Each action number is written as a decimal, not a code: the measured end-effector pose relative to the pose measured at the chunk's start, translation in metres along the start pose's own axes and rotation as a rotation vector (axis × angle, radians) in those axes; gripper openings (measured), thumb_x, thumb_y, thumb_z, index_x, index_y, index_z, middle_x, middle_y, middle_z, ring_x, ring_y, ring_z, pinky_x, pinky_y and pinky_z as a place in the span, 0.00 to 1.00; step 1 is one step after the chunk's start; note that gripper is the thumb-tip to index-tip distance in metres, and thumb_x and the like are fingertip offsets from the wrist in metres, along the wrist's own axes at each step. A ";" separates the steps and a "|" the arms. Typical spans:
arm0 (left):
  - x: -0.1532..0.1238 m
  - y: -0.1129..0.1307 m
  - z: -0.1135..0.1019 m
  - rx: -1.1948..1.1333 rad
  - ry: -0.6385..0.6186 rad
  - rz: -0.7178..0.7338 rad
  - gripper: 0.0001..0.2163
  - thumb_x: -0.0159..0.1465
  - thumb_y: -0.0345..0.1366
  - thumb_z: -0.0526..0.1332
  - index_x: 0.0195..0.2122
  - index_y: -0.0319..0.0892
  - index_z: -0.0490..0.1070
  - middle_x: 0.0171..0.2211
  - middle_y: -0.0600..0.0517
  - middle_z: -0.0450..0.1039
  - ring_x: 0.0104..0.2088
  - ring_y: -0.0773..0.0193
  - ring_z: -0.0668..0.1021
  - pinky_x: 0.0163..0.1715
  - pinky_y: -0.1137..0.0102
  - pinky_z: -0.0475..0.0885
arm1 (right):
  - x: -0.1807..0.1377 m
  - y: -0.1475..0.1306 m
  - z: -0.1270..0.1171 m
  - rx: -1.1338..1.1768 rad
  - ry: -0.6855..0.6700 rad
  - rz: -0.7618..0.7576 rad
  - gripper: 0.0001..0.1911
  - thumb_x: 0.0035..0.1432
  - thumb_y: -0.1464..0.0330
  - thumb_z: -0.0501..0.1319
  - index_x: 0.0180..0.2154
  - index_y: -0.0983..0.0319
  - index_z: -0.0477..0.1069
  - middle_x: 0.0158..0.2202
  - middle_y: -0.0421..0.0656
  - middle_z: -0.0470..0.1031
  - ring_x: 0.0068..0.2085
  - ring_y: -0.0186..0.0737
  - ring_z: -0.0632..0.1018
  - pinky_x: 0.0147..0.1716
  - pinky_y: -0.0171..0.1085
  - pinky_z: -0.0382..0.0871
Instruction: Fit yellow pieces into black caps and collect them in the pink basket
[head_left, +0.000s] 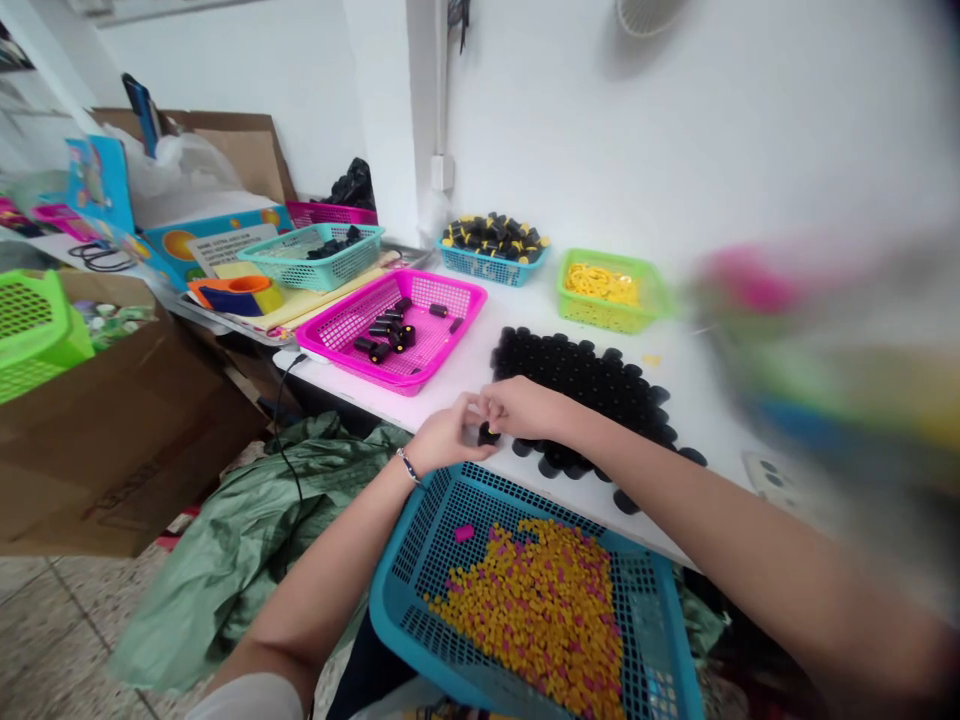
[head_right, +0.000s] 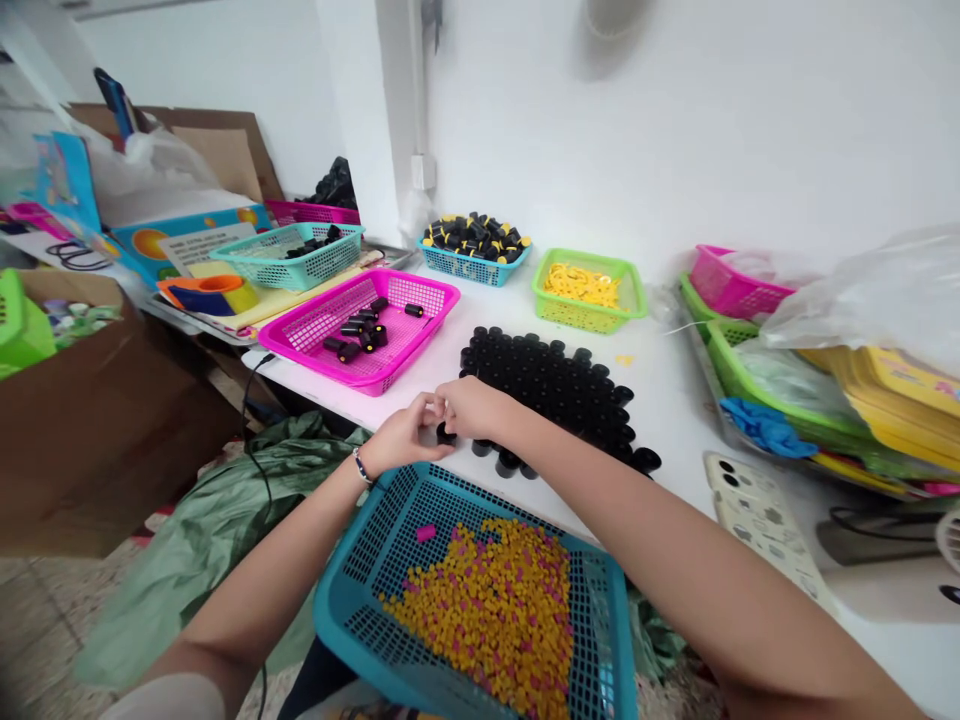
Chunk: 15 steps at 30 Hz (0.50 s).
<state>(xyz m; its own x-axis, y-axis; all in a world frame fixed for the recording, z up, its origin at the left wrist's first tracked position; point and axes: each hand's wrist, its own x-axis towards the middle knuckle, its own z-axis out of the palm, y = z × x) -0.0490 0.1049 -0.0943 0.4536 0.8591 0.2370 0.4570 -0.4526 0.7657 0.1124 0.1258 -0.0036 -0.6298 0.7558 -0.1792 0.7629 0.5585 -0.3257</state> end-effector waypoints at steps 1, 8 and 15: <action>0.000 -0.001 0.000 0.007 0.001 0.004 0.24 0.50 0.40 0.66 0.44 0.48 0.56 0.39 0.52 0.77 0.36 0.60 0.78 0.37 0.68 0.70 | 0.001 -0.004 -0.002 -0.047 -0.025 0.022 0.09 0.49 0.75 0.61 0.36 0.62 0.71 0.32 0.41 0.78 0.34 0.35 0.77 0.33 0.31 0.66; 0.001 -0.003 0.000 0.056 0.021 0.009 0.23 0.50 0.43 0.66 0.42 0.47 0.56 0.36 0.54 0.76 0.34 0.60 0.78 0.35 0.69 0.69 | 0.017 -0.028 -0.017 -0.265 -0.194 0.120 0.11 0.47 0.74 0.64 0.36 0.62 0.75 0.33 0.42 0.79 0.35 0.38 0.77 0.35 0.32 0.66; 0.000 -0.006 0.004 0.032 0.070 -0.084 0.30 0.46 0.46 0.67 0.44 0.44 0.53 0.31 0.52 0.74 0.29 0.61 0.77 0.28 0.71 0.67 | 0.037 -0.044 -0.008 -0.334 -0.242 0.152 0.05 0.37 0.79 0.67 0.24 0.70 0.75 0.29 0.52 0.77 0.39 0.55 0.76 0.41 0.45 0.67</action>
<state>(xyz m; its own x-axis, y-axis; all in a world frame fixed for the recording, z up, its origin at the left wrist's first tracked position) -0.0484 0.1065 -0.1010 0.3586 0.9085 0.2145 0.5161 -0.3844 0.7655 0.0567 0.1320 0.0116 -0.4928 0.7580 -0.4273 0.8296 0.5574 0.0319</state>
